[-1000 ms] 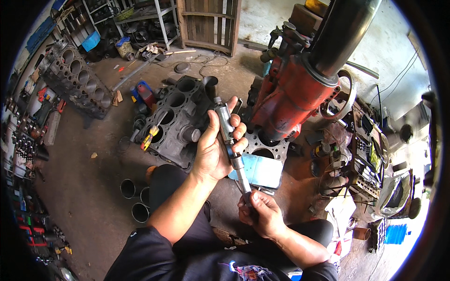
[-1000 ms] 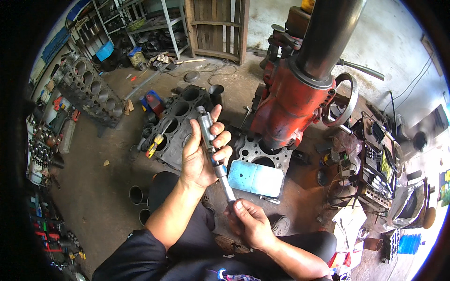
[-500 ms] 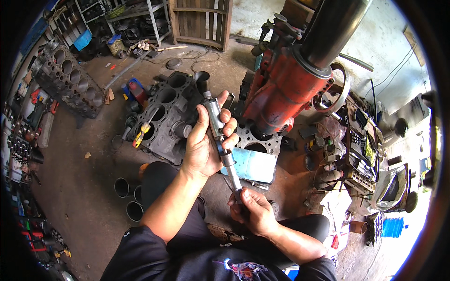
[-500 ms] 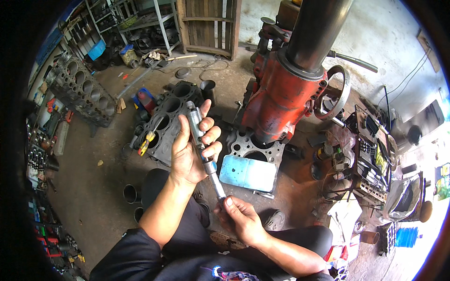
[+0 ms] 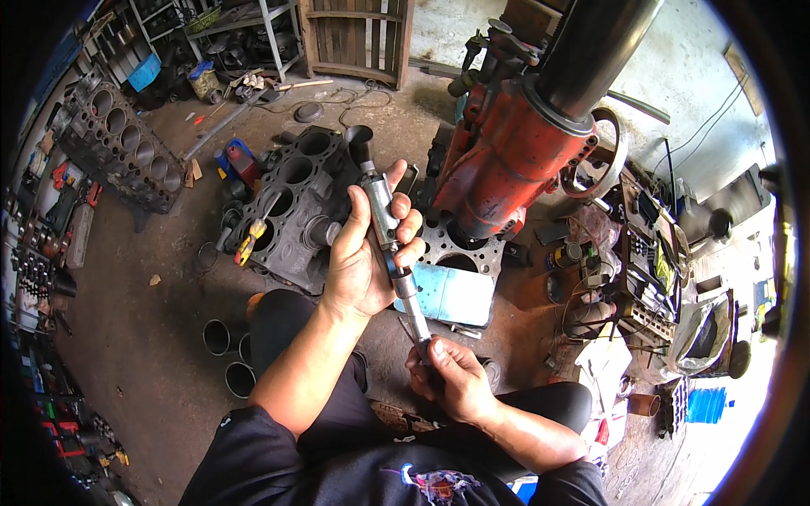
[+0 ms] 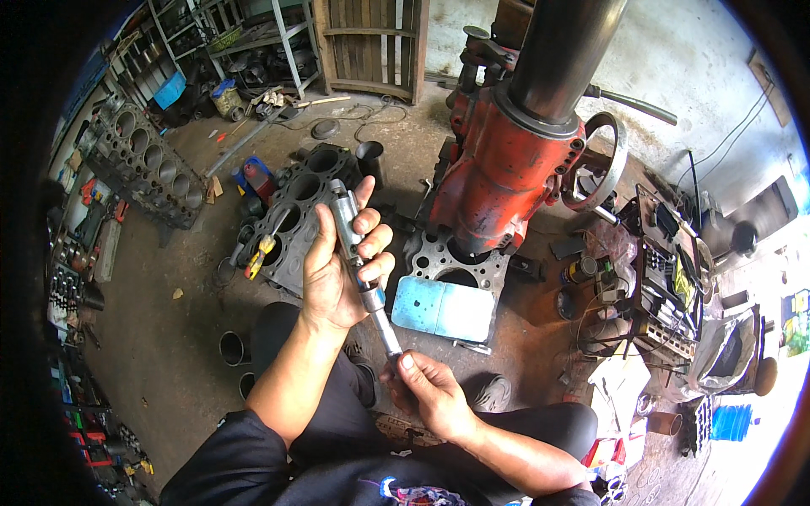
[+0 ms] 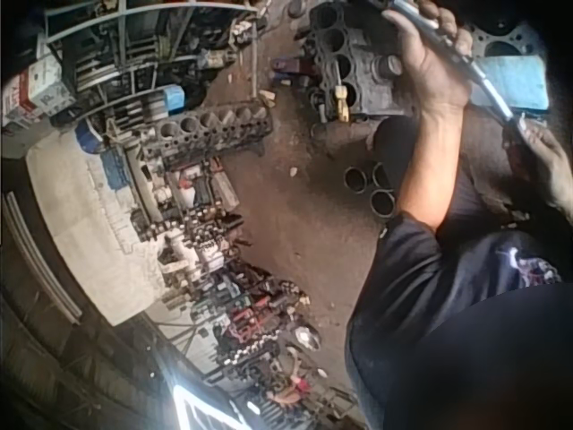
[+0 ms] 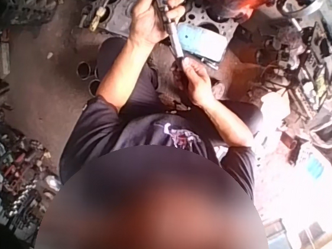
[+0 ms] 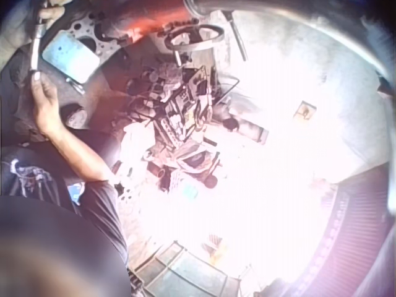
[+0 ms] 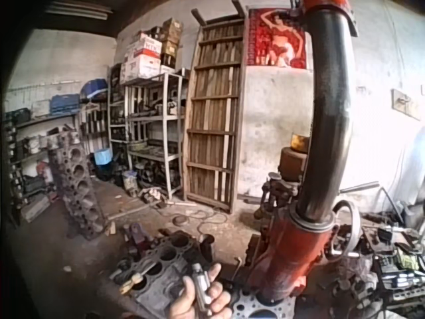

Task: The person removes a cylinder liner from an engine block using a hydraulic press and a screwdriver, then measures the bore with a dial bore gauge. They later insert a new cylinder liner into the block and secure it with a ring.

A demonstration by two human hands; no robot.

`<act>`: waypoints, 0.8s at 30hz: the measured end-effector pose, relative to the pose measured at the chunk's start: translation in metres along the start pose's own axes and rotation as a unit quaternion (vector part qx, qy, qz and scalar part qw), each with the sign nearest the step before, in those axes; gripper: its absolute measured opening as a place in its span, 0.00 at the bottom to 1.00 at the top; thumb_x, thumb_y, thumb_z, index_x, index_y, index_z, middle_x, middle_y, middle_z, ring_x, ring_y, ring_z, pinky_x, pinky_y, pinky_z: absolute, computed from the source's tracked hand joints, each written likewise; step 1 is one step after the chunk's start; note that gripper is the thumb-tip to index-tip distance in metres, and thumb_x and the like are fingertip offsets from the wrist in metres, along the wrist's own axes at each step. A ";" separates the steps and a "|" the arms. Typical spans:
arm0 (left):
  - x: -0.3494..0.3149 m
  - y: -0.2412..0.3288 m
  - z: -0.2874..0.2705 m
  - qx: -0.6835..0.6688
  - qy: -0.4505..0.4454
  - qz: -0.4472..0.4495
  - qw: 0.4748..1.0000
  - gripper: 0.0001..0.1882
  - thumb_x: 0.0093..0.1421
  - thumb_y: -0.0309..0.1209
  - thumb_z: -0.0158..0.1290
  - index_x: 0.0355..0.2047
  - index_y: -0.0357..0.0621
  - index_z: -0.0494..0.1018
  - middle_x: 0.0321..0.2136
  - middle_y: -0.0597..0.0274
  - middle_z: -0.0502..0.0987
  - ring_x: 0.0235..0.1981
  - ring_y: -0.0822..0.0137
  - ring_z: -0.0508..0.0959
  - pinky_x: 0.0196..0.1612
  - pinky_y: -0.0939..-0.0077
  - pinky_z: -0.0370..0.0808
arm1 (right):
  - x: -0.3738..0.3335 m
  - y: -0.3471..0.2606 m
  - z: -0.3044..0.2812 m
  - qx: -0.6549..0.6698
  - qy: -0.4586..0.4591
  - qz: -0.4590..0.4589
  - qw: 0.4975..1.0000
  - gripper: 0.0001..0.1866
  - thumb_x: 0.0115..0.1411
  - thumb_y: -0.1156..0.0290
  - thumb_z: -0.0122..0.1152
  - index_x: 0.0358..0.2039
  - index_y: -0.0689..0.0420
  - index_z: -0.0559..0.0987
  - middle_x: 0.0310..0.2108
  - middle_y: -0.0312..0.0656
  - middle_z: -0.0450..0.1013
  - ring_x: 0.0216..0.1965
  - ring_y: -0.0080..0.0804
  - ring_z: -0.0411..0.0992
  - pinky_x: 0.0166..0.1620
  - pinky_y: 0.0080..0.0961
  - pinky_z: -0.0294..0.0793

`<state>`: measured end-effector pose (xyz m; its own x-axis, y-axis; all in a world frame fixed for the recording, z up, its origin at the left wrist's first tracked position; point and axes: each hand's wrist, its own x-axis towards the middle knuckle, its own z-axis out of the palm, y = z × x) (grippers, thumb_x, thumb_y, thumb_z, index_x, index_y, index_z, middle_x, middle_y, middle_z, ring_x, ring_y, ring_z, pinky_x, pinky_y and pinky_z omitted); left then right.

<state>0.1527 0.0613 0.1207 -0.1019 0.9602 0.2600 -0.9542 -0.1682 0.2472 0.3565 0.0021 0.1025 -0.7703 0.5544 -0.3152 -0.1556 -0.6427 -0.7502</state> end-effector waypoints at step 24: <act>-0.011 -0.016 0.011 0.392 -0.019 -0.023 0.920 0.42 0.64 0.54 0.52 0.67 0.36 0.56 0.33 0.62 0.74 0.30 0.73 0.77 0.27 0.83 0.75 | -0.007 -0.065 -0.018 -0.134 0.116 -0.125 0.976 0.12 0.68 0.68 0.59 0.44 0.64 0.80 0.22 0.39 0.77 0.17 0.15 0.66 0.20 0.15 0.63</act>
<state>0.1723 0.0510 0.1245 -0.0420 0.9646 0.2605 -0.4605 -0.2501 0.8517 0.3828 0.0495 0.1434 -0.5632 0.8008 -0.2036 -0.1294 -0.3289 -0.9355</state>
